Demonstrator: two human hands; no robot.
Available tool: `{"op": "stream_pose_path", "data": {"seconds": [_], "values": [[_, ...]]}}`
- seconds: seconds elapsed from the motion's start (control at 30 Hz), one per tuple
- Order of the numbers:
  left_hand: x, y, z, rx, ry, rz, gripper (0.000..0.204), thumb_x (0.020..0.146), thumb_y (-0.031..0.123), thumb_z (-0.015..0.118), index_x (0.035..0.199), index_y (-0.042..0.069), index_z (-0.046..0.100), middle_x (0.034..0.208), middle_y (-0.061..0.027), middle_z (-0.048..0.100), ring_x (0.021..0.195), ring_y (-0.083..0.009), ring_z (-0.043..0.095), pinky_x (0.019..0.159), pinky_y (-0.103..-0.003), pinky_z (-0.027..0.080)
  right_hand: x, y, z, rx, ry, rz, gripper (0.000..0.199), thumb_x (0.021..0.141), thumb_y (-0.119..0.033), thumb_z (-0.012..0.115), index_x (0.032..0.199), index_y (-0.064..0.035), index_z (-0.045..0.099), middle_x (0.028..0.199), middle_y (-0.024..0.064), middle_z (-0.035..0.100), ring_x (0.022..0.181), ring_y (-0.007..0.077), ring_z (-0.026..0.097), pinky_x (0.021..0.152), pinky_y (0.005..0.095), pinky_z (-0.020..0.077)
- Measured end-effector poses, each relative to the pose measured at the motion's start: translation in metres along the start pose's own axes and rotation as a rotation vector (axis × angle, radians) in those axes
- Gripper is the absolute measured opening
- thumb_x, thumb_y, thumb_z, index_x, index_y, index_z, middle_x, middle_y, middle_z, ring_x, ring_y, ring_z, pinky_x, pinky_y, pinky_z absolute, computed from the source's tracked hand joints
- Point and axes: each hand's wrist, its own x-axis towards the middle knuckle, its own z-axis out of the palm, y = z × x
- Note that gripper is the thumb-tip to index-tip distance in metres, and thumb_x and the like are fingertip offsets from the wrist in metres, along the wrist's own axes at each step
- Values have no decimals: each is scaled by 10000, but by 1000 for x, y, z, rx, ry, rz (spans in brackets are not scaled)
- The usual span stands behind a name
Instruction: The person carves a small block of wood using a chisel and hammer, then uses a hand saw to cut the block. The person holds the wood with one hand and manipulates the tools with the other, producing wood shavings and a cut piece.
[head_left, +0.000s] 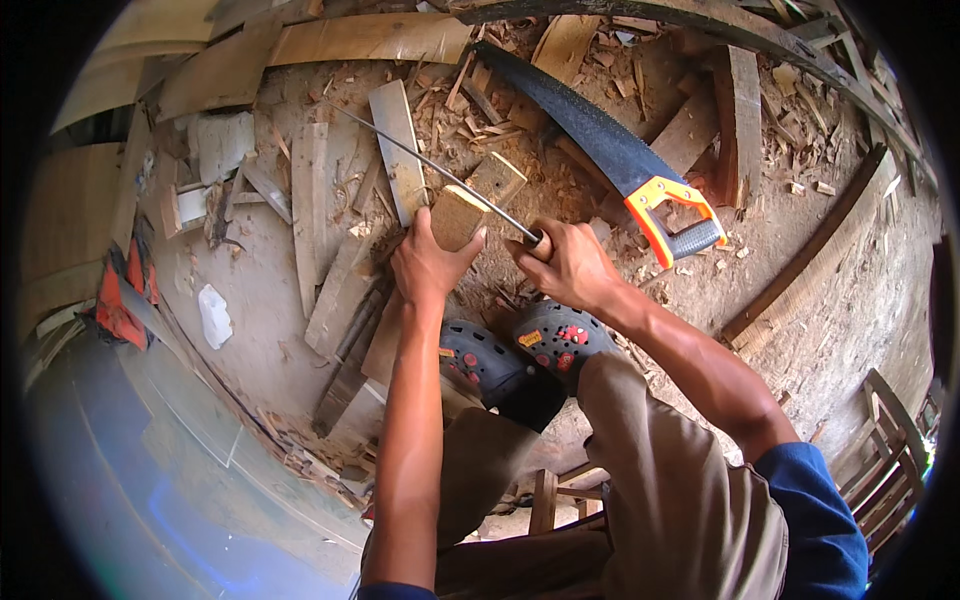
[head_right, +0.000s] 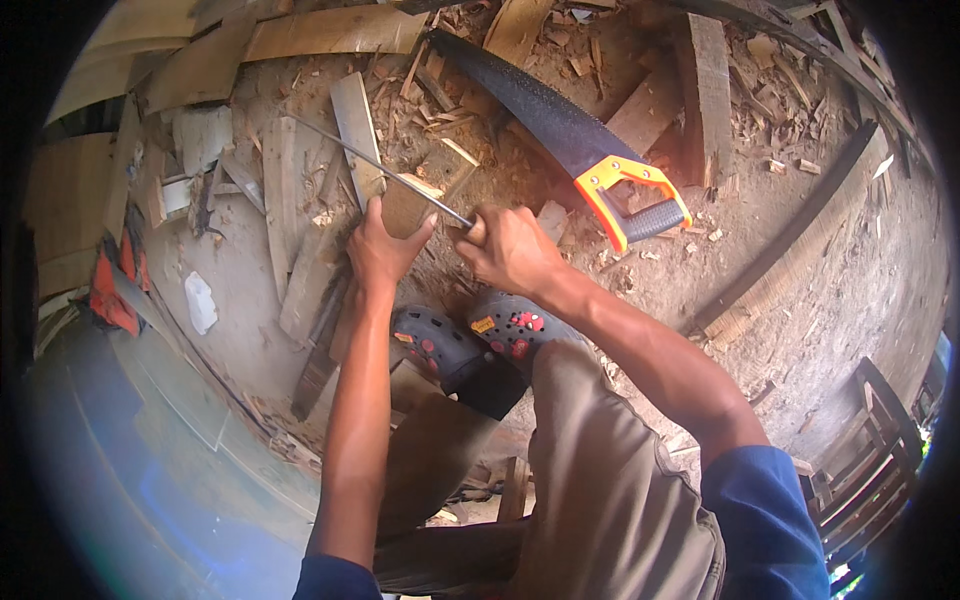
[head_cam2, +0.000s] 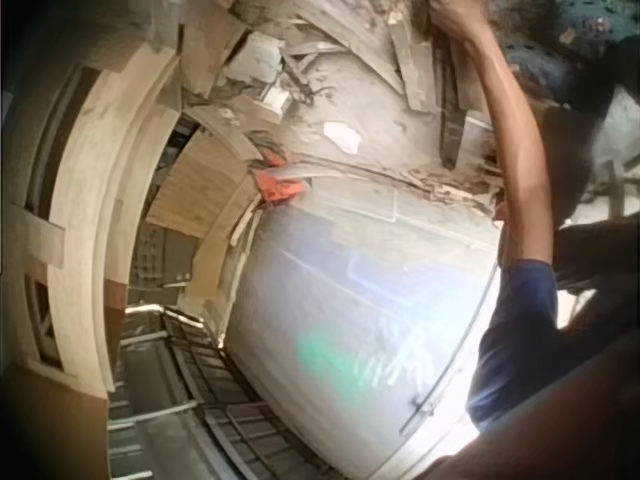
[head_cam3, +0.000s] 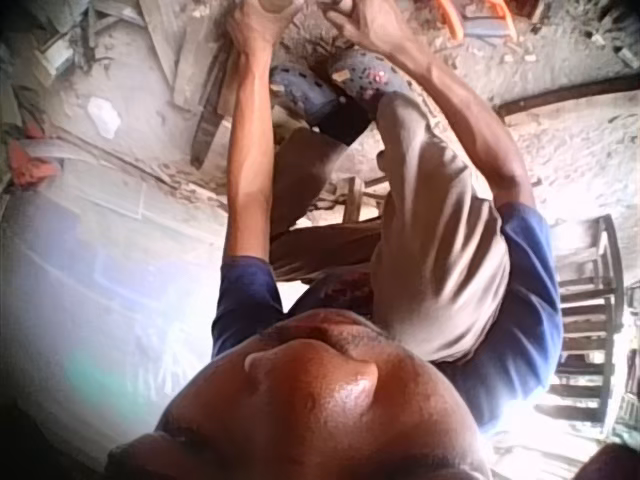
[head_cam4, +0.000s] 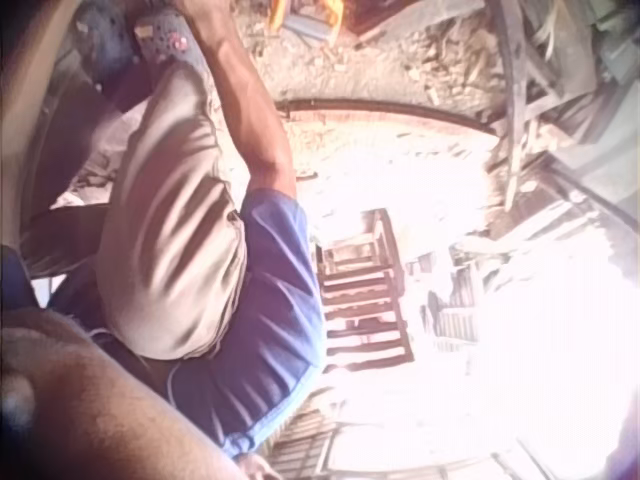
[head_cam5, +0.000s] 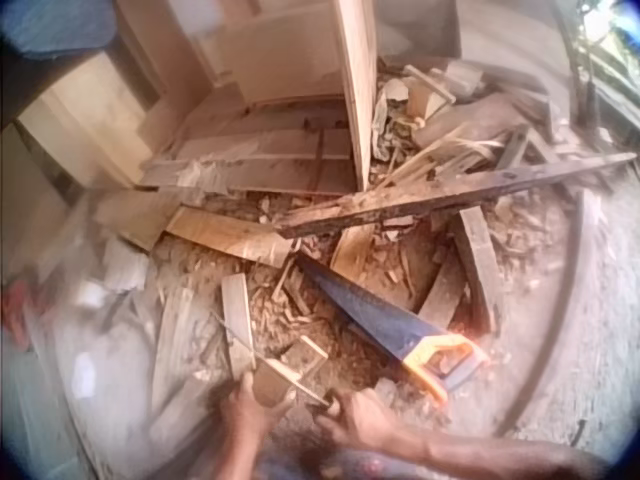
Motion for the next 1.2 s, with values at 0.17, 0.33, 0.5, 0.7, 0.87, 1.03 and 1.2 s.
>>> {"op": "stream_pose_path", "data": {"seconds": [0.17,0.33,0.5,0.7,0.87,1.03,1.2], "values": [[1,0,1,-22,2,-3,741,660,555,849,1135,34,619,840,-252,718,805,-460,706,715,-541,568,9,36,10,-195,-162,-27,225,844,-171,665,812,49,625,758,301,627,789,478,672,695,520,538],[-1,-3,1,9,24,0,731,655,549,854,1119,31,627,849,-259,720,793,-463,707,709,-542,569,2,14,2,-7,27,21,240,839,-160,677,773,62,610,737,298,626,780,485,665,694,522,537],[4,1,3,1,28,14,750,664,575,840,1140,39,621,858,-261,722,793,-465,707,714,-548,570,8,61,20,-113,-14,-68,214,852,-180,672,848,30,632,689,255,621,699,430,677,652,479,531],[-1,2,-4,0,-16,-41,715,676,566,860,1103,53,603,846,-266,719,820,-492,692,723,-562,551,1,8,4,5,97,-74,213,857,-156,652,850,54,613,686,280,609,671,434,672,649,476,530],[1,1,-2,-19,-14,-51,711,684,568,850,1111,56,603,862,-271,721,846,-492,693,746,-567,548,4,50,14,-185,-108,26,277,830,-205,680,794,66,639,729,305,631,800,499,665,685,530,542],[0,-1,0,-7,-15,-54,680,688,536,851,1111,69,596,857,-254,726,836,-478,699,724,-566,550,-4,21,7,19,57,-44,283,829,-227,686,836,51,635,707,290,626,729,467,674,658,499,533],[2,1,-2,-29,-23,-38,681,696,556,845,1103,72,592,847,-260,722,830,-482,696,711,-567,549,0,65,15,-220,-141,53,263,844,-207,690,895,45,633,721,273,642,701,415,690,668,462,537]]}}
